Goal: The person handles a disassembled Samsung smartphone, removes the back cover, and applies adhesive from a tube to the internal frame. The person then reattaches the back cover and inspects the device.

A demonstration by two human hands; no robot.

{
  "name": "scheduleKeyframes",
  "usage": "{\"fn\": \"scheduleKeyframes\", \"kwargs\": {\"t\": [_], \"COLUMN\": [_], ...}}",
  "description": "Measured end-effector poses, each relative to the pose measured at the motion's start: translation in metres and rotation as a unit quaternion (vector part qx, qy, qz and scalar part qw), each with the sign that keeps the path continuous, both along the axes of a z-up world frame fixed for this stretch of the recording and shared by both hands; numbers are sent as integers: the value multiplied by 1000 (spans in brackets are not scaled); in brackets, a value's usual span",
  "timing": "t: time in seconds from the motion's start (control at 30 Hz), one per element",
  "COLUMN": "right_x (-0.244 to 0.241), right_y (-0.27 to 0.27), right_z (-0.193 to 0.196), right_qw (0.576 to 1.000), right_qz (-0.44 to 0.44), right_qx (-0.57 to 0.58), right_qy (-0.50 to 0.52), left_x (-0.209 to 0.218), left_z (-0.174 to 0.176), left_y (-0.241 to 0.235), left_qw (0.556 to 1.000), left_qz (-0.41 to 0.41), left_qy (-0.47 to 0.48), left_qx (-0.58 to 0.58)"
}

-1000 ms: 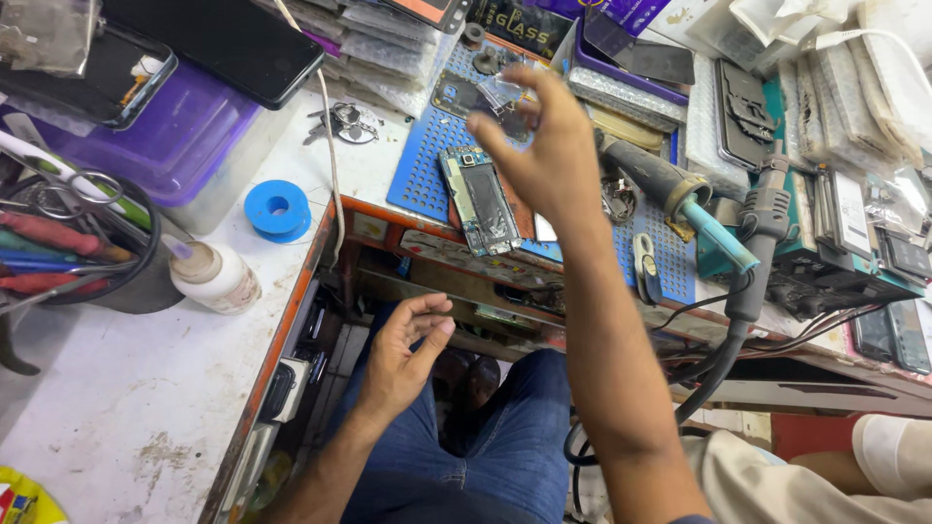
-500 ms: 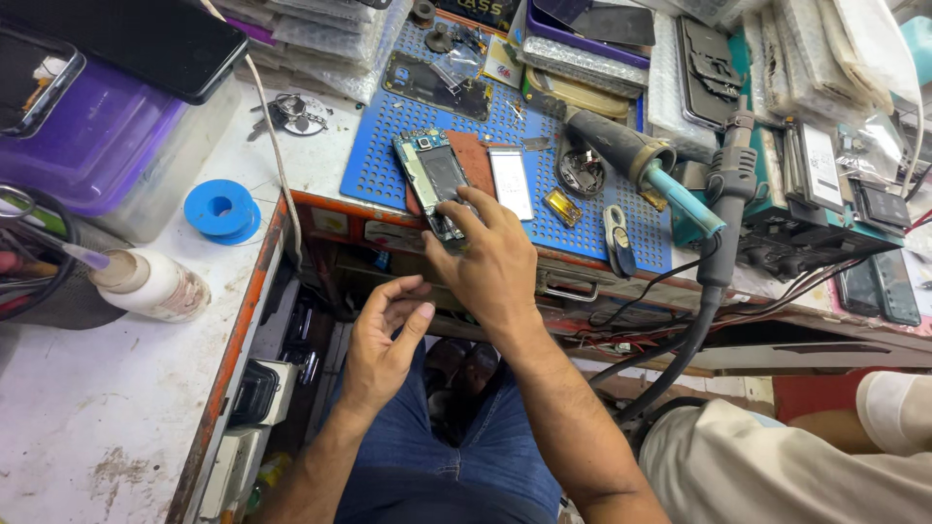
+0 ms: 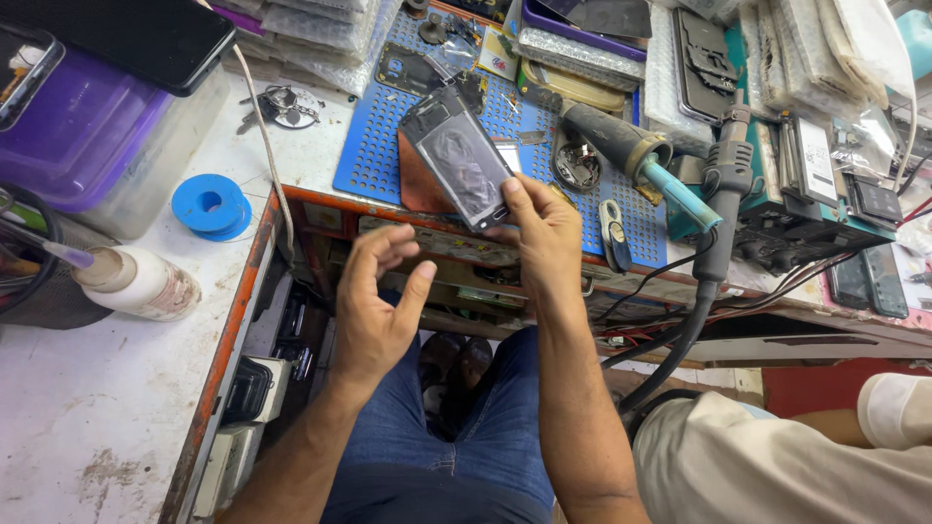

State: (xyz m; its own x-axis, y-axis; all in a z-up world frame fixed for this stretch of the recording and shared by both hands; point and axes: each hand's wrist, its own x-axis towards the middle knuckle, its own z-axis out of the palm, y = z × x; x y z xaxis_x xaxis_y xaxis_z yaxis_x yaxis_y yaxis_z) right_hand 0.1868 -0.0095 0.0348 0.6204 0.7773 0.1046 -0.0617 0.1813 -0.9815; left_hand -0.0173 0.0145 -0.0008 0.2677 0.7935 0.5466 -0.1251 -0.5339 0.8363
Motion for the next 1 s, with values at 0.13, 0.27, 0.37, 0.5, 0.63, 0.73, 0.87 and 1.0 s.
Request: {"fn": "scheduleKeyframes", "kwargs": {"t": [0.13,0.27,0.37,0.5,0.63,0.73,0.87,1.0], "right_x": [-14,-28,-29,-32,-23,-10,-1,4], "right_y": [7,7,5,-11,-28,-24,-15,-10], "right_z": [-14,-22,-15,6,26,29,31,35], "right_qw": [999,1000,1000,980,914,854,811,817], "right_qz": [5,-9,-18,-74,-154,-155,-117,-94], "right_qx": [-11,1,-14,-121,-154,-128,-191,-275], "right_qy": [51,27,3,-138,-343,-480,-540,-498], "left_x": [11,20,23,25,22,20,17,12], "left_z": [16,15,9,7,13,18,23,20], "left_y": [17,19,18,18,25,30,31,33], "left_qw": [997,999,998,997,988,984,987,990], "left_qz": [56,19,11,18,79,83,46,39], "left_qy": [29,35,57,65,109,154,150,133], "left_qx": [54,31,39,47,74,43,44,36]}}
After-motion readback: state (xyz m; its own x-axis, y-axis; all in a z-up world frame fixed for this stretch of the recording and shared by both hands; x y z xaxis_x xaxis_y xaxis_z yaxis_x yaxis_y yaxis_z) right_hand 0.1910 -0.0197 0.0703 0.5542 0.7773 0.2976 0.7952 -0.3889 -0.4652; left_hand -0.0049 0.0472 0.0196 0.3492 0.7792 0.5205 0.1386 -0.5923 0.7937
